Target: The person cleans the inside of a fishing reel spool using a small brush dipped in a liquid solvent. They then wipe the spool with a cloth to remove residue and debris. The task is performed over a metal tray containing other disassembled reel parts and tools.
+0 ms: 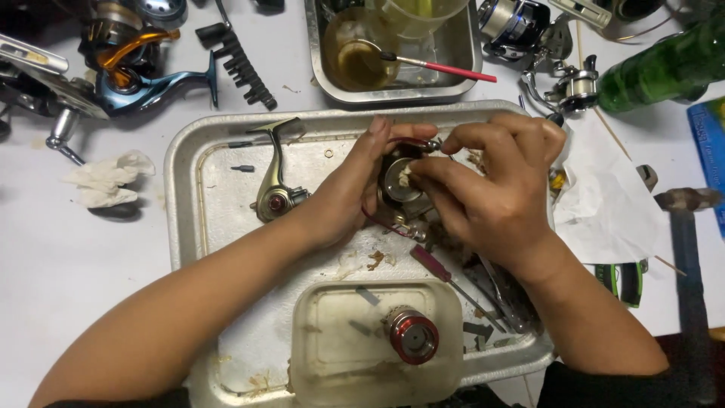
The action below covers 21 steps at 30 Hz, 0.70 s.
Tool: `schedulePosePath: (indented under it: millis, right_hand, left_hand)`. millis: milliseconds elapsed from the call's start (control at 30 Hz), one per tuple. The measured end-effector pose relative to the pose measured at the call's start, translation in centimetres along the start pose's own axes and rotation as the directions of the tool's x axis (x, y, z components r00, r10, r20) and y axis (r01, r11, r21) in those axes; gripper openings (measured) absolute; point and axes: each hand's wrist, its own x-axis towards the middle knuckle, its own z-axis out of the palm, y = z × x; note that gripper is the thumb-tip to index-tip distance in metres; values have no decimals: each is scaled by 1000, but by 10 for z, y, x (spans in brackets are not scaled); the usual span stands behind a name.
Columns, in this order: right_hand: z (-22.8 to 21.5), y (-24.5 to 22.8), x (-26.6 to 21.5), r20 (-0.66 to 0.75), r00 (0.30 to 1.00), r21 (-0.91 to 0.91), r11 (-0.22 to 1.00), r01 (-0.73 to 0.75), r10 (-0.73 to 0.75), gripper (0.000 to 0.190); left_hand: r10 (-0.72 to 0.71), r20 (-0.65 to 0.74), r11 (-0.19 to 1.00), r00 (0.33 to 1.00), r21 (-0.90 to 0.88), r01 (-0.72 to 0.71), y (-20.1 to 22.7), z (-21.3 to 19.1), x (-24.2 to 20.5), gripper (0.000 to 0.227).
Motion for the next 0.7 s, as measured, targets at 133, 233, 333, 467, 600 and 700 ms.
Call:
schedulePosePath:
  millis: [133,233,333,467,600,700]
  right_hand:
    - [0,4,-6,-88,981,268,953,-145,174,6]
    - [0,1,5,-39,944,411,866,-284,328,6]
    - [4,3,6,-42,969,384,900,-208,242,8]
    - [1,5,4,5,973,388,896,-215,231,17]
    - [0,7,0,138,955,500,814,-295,262,22]
    - [-1,7,-2,171,962,538,798,-273,214,22]
  left_hand:
    - [79,48,996,996,36,-81,1,-4,-2,80]
    - [56,46,998,997,18,-57,0,-8,1,82]
    - [153,136,988,979,9,-156,-16,-19,9,56]
    - [384,174,712,907,569,-411,-16,-24,8,56]
    - [371,137,552,918,762,-337,-1,-14,-2,60]
    - [462,239,364,854,827,-428,-3,-20,-1,54]
